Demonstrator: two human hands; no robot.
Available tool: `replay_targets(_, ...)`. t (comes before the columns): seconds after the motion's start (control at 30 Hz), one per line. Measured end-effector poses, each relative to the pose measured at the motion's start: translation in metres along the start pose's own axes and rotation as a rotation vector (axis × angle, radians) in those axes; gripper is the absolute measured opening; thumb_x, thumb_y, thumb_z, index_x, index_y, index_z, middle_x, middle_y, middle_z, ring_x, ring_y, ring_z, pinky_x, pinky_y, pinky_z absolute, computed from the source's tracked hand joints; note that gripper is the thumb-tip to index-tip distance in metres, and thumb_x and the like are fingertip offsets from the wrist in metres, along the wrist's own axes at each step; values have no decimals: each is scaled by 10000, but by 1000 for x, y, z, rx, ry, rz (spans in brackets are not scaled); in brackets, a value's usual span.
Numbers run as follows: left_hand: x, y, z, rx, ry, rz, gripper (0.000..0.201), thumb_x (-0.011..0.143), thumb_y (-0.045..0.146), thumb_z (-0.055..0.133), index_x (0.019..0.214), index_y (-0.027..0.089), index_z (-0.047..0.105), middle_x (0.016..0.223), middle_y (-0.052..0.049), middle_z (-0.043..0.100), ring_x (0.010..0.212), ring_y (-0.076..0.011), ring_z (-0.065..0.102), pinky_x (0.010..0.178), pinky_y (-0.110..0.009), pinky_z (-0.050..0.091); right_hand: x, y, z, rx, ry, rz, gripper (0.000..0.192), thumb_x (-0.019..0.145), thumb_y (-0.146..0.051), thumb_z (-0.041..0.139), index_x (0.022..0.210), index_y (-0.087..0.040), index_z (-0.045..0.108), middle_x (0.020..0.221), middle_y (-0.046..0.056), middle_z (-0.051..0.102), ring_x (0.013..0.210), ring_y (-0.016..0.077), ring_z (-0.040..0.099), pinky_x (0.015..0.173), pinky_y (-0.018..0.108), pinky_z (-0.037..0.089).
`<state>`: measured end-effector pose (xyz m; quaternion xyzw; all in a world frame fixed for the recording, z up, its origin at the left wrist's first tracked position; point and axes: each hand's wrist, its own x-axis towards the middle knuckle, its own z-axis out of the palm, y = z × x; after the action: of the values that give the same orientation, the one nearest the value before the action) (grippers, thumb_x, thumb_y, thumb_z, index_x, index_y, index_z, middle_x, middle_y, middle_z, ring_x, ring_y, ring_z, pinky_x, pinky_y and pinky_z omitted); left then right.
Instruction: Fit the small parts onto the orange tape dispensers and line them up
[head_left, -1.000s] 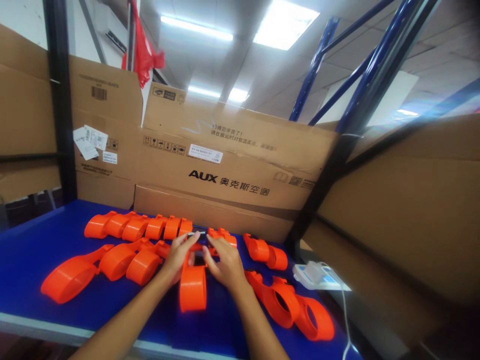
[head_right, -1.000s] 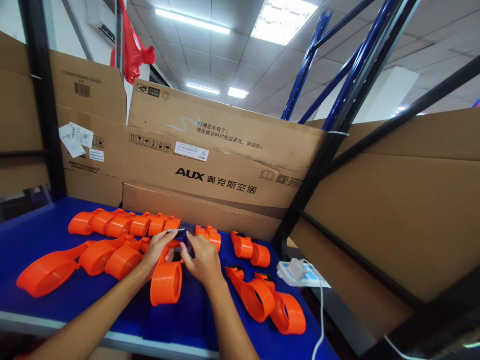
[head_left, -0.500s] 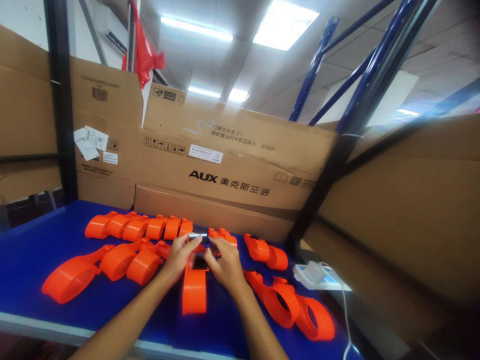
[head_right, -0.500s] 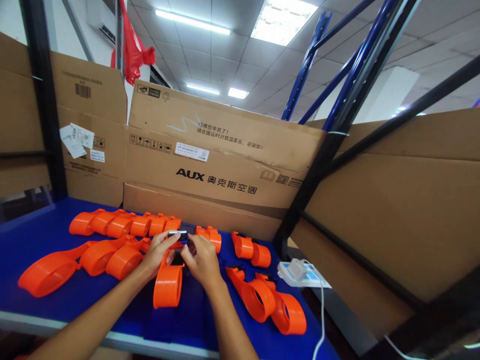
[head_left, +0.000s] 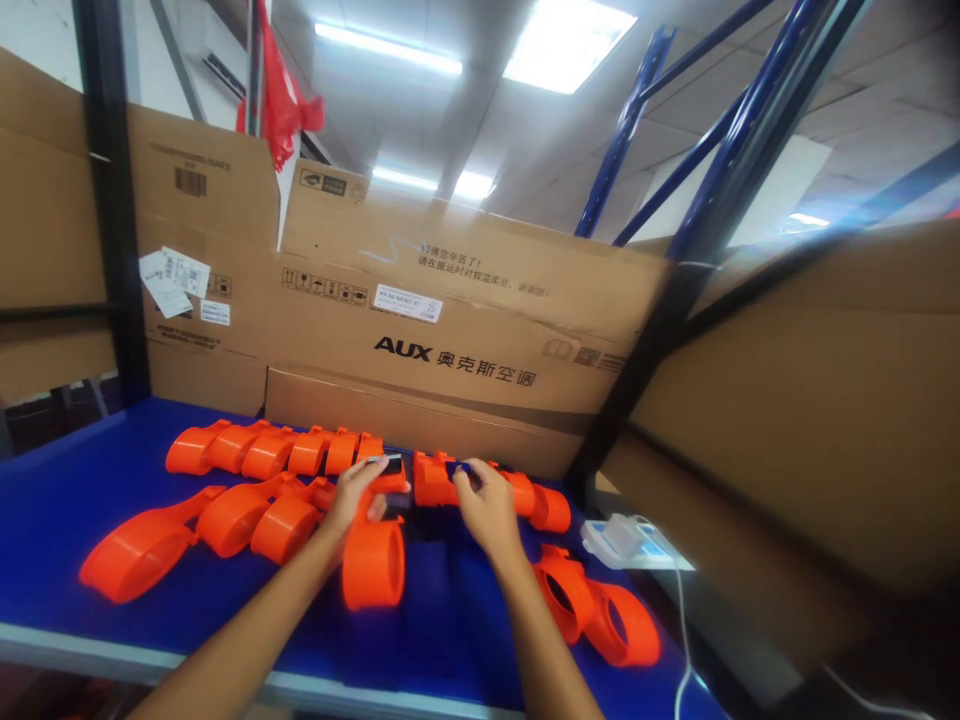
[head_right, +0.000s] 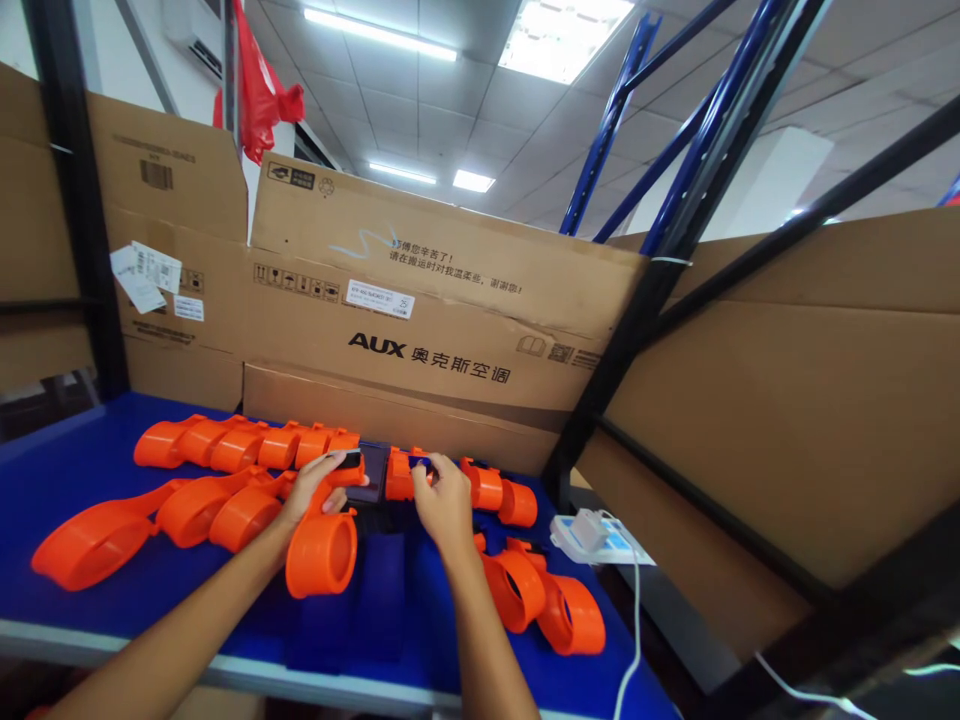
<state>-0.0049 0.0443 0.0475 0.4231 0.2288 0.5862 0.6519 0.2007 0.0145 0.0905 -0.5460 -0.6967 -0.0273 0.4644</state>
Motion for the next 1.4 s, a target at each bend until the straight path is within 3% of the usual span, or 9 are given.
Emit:
replay_targets(0.2, -3, 2, 2, 36, 57, 10, 400, 730, 523, 715, 784, 135, 633, 731, -135, 763, 269, -56, 397, 336, -221, 297, -9, 30, -17, -340, -179, 105, 136, 778, -217, 618, 645, -211, 647, 540, -9, 608, 465, 142, 537, 445, 225, 267)
replay_targets(0.4, -10, 3, 7, 78, 55, 20, 385, 762, 508, 699, 796, 128, 644, 703, -112, 754, 284, -55, 399, 352, -215, 317, -14, 40, -26, -384, -188, 105, 46, 768, -227, 682, 783, -245, 722, 624, 13, 676, 582, 190, 646, 469, 225, 331)
replay_targets(0.5, -10, 0, 7, 82, 70, 6, 379, 764, 503, 703, 801, 130, 641, 654, -90, 737, 287, -57, 400, 343, -207, 297, -11, 26, -26, -304, -136, 60, 141, 857, -241, 603, 893, -240, 739, 744, 39, 727, 694, 213, 678, 538, 254, 422)
replay_targets(0.63, -8, -5, 5, 86, 58, -15, 385, 728, 509, 739, 781, 144, 628, 602, -62, 710, 281, -56, 393, 337, -206, 287, -7, -11, -22, -27, -112, -196, 276, 934, -248, 532, 1159, -226, 692, 1011, 72, 735, 912, 217, 680, 781, 319, 528)
replay_targets(0.8, -7, -9, 2, 126, 35, 16, 388, 726, 526, 738, 796, 155, 649, 349, 61, 471, 259, -78, 378, 321, -200, 257, -7, -53, -10, -4, -239, -390, 411, 953, -266, 551, 1363, -283, 564, 1140, 75, 662, 1064, 210, 631, 921, 346, 513)
replay_targets(0.93, -8, -8, 3, 130, 24, 19, 386, 720, 530, 745, 771, 164, 633, 377, 66, 477, 267, -71, 376, 318, -193, 255, -5, -60, -2, -37, -281, -409, 355, 949, -278, 567, 1301, -268, 611, 1111, 75, 649, 1038, 205, 633, 910, 341, 519)
replay_targets(1.07, -8, 2, 2, 41, 14, -23, 388, 747, 540, 723, 758, 162, 634, 367, 49, 467, 288, -77, 391, 333, -192, 271, -4, -52, -5, -10, -216, -384, 295, 954, -266, 554, 1237, -255, 634, 1104, 77, 670, 1040, 213, 635, 902, 342, 519)
replay_targets(1.23, -7, 18, -7, -238, 111, -82, 420, 802, 606, 622, 830, 187, 639, 529, -5, 599, 344, -97, 452, 351, -218, 343, -5, -33, -7, -112, -144, -249, 187, 904, -281, 612, 1071, -232, 677, 1021, 72, 714, 929, 225, 661, 776, 324, 517)
replay_targets(1.4, -6, 16, -10, -296, 107, -105, 400, 806, 584, 629, 797, 184, 625, 480, 9, 556, 330, -97, 444, 343, -219, 350, -17, -23, 5, -307, -262, -71, 74, 825, -296, 699, 888, -258, 692, 799, 28, 716, 747, 212, 659, 592, 268, 414)
